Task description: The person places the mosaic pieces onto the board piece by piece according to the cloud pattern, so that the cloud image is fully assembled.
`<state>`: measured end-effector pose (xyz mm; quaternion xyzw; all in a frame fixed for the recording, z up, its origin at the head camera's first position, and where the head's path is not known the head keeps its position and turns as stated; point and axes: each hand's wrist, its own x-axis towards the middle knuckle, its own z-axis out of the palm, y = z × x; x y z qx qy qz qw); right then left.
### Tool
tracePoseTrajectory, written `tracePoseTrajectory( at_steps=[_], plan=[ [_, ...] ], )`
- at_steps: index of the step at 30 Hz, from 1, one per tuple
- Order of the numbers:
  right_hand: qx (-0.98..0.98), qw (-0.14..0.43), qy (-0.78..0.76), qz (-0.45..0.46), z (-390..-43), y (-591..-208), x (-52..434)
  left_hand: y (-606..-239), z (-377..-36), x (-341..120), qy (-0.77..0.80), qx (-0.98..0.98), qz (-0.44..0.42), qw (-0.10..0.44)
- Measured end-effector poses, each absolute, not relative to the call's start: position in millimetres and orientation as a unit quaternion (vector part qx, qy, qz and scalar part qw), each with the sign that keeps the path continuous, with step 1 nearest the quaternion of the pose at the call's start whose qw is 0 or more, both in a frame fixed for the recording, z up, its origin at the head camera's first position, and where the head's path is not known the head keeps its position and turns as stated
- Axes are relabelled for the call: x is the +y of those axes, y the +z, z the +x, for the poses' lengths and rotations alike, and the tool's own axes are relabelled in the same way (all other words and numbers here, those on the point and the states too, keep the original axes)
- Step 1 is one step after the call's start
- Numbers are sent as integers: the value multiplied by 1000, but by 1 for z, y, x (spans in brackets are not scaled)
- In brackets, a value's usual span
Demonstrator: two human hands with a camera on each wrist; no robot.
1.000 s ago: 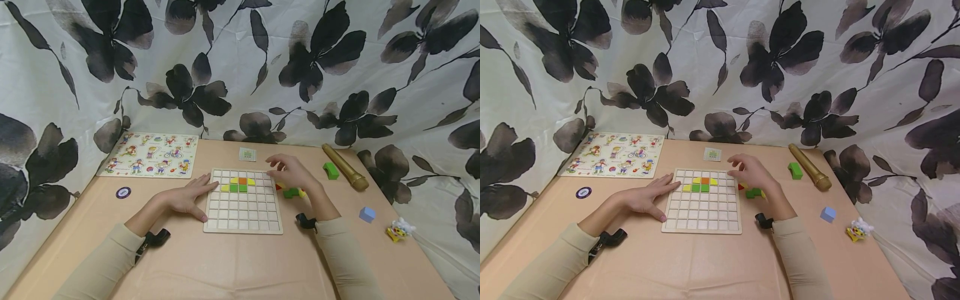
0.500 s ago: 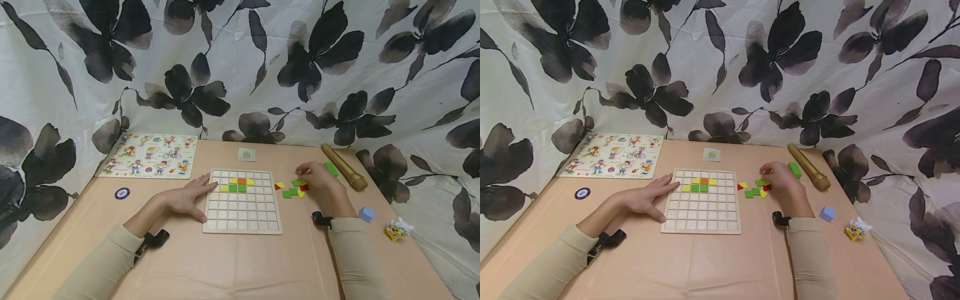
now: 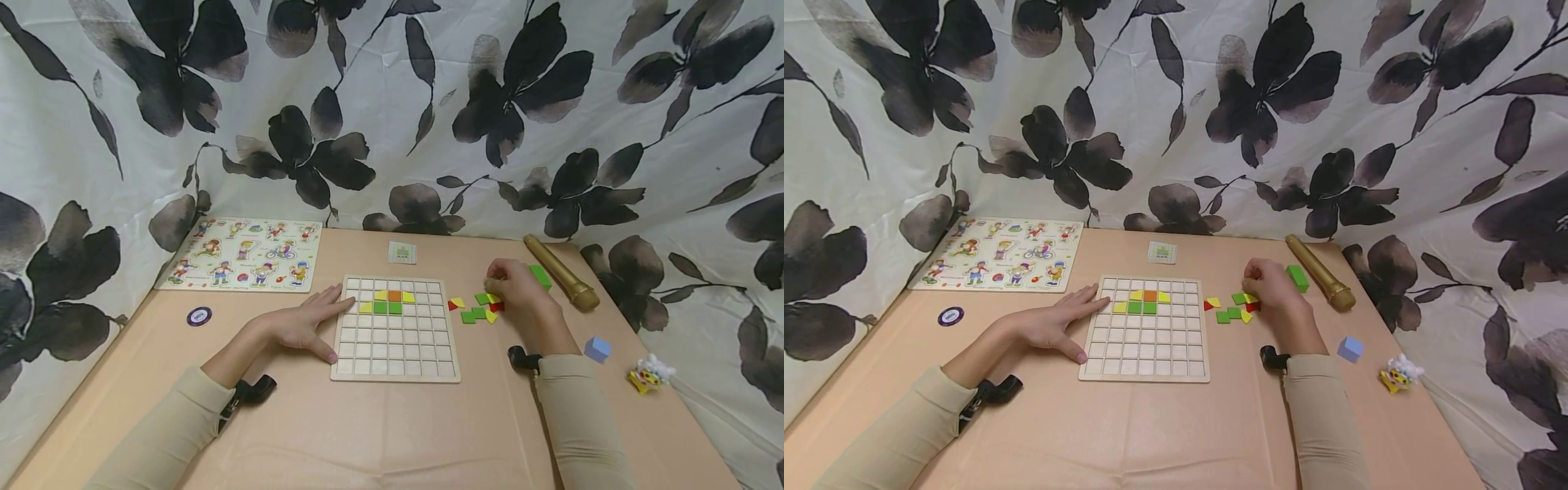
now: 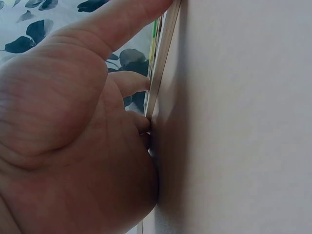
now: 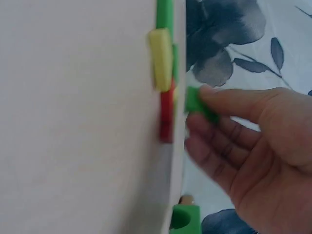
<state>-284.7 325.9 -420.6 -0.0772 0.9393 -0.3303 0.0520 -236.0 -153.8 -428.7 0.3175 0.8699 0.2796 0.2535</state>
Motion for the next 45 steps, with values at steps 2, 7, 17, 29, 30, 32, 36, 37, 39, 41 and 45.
tracePoseTrajectory(
  at_steps=[2,7,17,29,30,32,36,37,39,41,45],
  plan=[
    [927,37,-362,-88,-284,-416,321,-429,-236,-154,279,871,317,253],
    [894,30,-422,-148,-285,-403,302,-429,-237,-154,277,871,317,253],
    [890,50,-402,-209,-276,-397,244,-430,-237,-154,279,870,319,252],
    [885,127,-356,-270,-269,-416,205,-430,-237,-153,276,871,320,251],
    [885,131,-355,-270,-269,-417,204,-430,-237,-153,277,870,321,251],
    [885,139,-355,-269,-268,-418,201,-430,-237,-153,277,870,322,250],
    [888,147,-348,-262,-267,-422,197,-430,-237,-154,276,871,322,249],
    [889,148,-347,-259,-267,-423,196,-431,-237,-154,276,871,321,249],
    [890,149,-346,-257,-267,-424,195,-431,-237,-154,276,871,320,250],
    [890,149,-348,-255,-268,-425,195,-431,-237,-154,278,871,318,252],
    [892,140,-342,-260,-269,-424,198,-431,-237,-154,279,871,315,253]
  ],
)
